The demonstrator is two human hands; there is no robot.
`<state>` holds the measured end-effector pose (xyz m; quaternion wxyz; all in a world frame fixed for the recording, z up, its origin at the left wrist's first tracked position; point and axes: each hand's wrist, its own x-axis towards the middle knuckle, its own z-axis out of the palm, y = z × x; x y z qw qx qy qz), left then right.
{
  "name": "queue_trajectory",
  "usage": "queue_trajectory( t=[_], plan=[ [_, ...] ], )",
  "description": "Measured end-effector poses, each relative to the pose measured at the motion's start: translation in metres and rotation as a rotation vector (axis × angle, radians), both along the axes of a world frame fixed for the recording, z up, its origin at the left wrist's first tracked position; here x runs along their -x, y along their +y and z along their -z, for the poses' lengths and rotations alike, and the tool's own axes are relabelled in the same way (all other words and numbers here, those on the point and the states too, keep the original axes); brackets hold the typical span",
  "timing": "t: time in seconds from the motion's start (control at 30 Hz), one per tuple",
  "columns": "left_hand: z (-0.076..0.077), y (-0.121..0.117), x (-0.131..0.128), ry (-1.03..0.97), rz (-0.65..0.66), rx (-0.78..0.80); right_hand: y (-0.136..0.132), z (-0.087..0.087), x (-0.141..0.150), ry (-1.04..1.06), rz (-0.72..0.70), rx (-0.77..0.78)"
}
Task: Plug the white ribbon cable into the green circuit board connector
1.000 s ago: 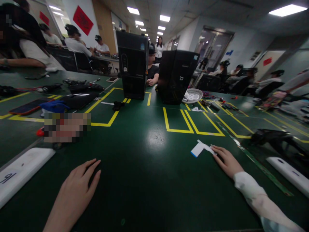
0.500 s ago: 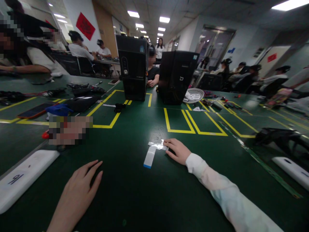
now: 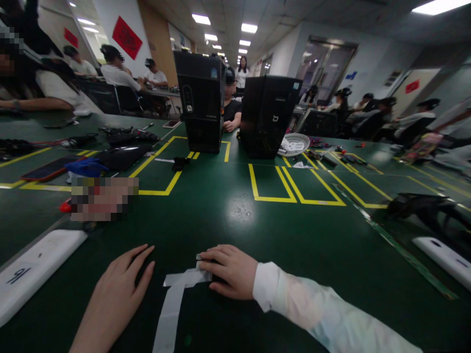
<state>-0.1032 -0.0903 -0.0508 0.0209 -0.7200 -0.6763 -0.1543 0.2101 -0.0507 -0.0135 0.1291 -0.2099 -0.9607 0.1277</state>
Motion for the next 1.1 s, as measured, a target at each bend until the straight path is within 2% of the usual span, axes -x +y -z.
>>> queue_trajectory(
  t=[0.17,0.33,0.43,0.53,0.67,0.73,0.8,0.83,0.93,1.1],
  plan=[
    [-0.002,-0.001,-0.003,0.006,-0.003,-0.014,0.002,-0.001,-0.003,-0.011,-0.001,0.019],
    [-0.003,-0.002,-0.004,0.014,-0.012,-0.005,0.000,-0.002,-0.011,-0.032,-0.014,-0.041],
    [-0.004,-0.002,-0.004,0.007,-0.010,0.000,0.013,0.002,-0.033,-0.045,0.102,-0.122],
    [-0.004,-0.002,-0.004,0.008,-0.013,0.004,0.044,0.012,-0.082,-0.042,0.410,-0.216],
    [-0.004,-0.001,-0.004,0.007,-0.017,0.010,0.082,0.024,-0.188,-0.044,0.982,-0.262],
    [-0.004,-0.001,-0.004,0.003,-0.023,0.018,0.086,0.025,-0.246,-0.080,1.292,-0.243],
    [-0.004,-0.001,-0.004,0.001,-0.028,0.025,0.078,0.022,-0.296,-0.145,1.624,-0.140],
    [-0.004,-0.001,-0.004,0.000,-0.029,0.027,0.071,0.019,-0.315,-0.150,1.718,-0.121],
    [-0.003,-0.001,-0.004,-0.001,-0.019,0.019,0.048,0.011,-0.351,-0.164,1.861,-0.085],
    [0.000,0.000,-0.004,-0.008,-0.013,-0.010,0.038,0.008,-0.361,-0.228,1.941,0.026]
  ],
)
